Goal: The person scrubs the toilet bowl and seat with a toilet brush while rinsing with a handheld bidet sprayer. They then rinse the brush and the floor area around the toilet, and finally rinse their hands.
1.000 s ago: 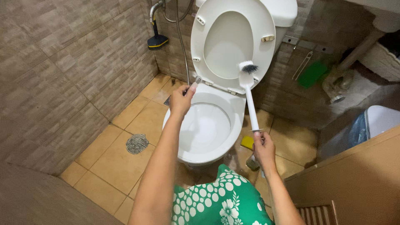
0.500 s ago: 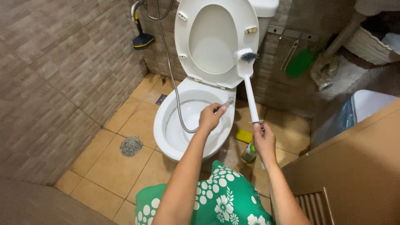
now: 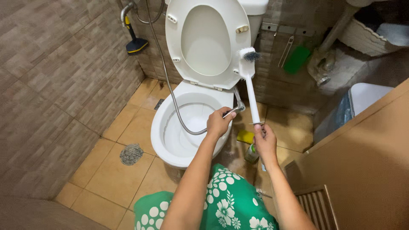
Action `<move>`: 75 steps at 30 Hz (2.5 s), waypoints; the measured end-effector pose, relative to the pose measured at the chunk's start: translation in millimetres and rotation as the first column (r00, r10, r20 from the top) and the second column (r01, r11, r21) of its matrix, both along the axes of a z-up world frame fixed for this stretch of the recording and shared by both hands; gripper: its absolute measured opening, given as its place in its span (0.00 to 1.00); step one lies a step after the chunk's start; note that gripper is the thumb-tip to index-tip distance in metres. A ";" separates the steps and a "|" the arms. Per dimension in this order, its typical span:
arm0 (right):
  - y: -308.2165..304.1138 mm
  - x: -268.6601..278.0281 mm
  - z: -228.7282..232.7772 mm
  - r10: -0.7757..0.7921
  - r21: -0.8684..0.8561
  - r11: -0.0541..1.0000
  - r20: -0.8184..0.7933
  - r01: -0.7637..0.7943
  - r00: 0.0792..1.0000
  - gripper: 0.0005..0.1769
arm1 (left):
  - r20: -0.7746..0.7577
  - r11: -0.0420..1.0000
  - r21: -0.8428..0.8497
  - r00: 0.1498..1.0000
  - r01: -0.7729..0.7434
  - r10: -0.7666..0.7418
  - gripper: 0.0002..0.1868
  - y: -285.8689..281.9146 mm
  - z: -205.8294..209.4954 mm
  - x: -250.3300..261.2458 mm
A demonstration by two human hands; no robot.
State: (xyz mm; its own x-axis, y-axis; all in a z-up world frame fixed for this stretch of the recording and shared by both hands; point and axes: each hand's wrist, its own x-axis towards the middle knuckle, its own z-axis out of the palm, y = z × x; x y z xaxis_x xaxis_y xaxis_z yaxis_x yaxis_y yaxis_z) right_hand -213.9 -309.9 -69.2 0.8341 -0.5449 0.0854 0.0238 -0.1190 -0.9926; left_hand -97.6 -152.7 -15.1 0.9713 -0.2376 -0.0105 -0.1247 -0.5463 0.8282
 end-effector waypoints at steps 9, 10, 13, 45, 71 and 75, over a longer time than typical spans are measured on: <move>-4.8 -4.8 0.8 0.010 0.031 0.999 -0.024 -0.009 1.000 0.19 | 0.028 0.994 0.058 0.995 -0.095 0.094 0.15 -9.0 -0.4 -8.2; -4.3 -4.3 0.1 0.014 0.026 1.000 -0.018 -0.013 1.000 0.19 | 0.029 0.994 0.054 0.995 -0.096 0.094 0.15 -9.1 -0.3 -8.7; -1.5 -2.7 -3.9 0.008 -0.022 1.000 -0.008 -0.008 1.000 0.19 | 0.052 0.994 0.072 0.995 -0.085 0.081 0.15 -8.8 -0.5 -11.0; 82.7 23.3 19.1 0.197 0.054 0.980 -0.232 -0.190 0.952 0.19 | 0.149 0.866 0.499 0.988 -0.031 -0.050 0.17 237.8 45.0 88.6; 81.6 42.0 -6.1 0.192 0.047 0.981 -0.285 -0.186 0.939 0.17 | 0.084 0.943 0.330 0.996 -0.041 0.014 0.14 201.9 11.0 102.0; 79.7 40.1 -10.4 0.185 0.053 0.983 -0.291 -0.177 0.939 0.18 | 0.122 0.951 0.307 0.992 -0.025 -0.014 0.15 200.1 6.3 102.6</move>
State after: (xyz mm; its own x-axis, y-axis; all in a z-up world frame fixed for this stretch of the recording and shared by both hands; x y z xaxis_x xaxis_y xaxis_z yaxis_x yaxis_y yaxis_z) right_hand -173.7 -230.2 -79.6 0.9048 -0.3811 -0.1901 -0.2500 -0.1139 -0.9615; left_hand 4.9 47.5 -8.7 0.9711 -0.2360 0.0354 -0.2097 -0.7729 0.5988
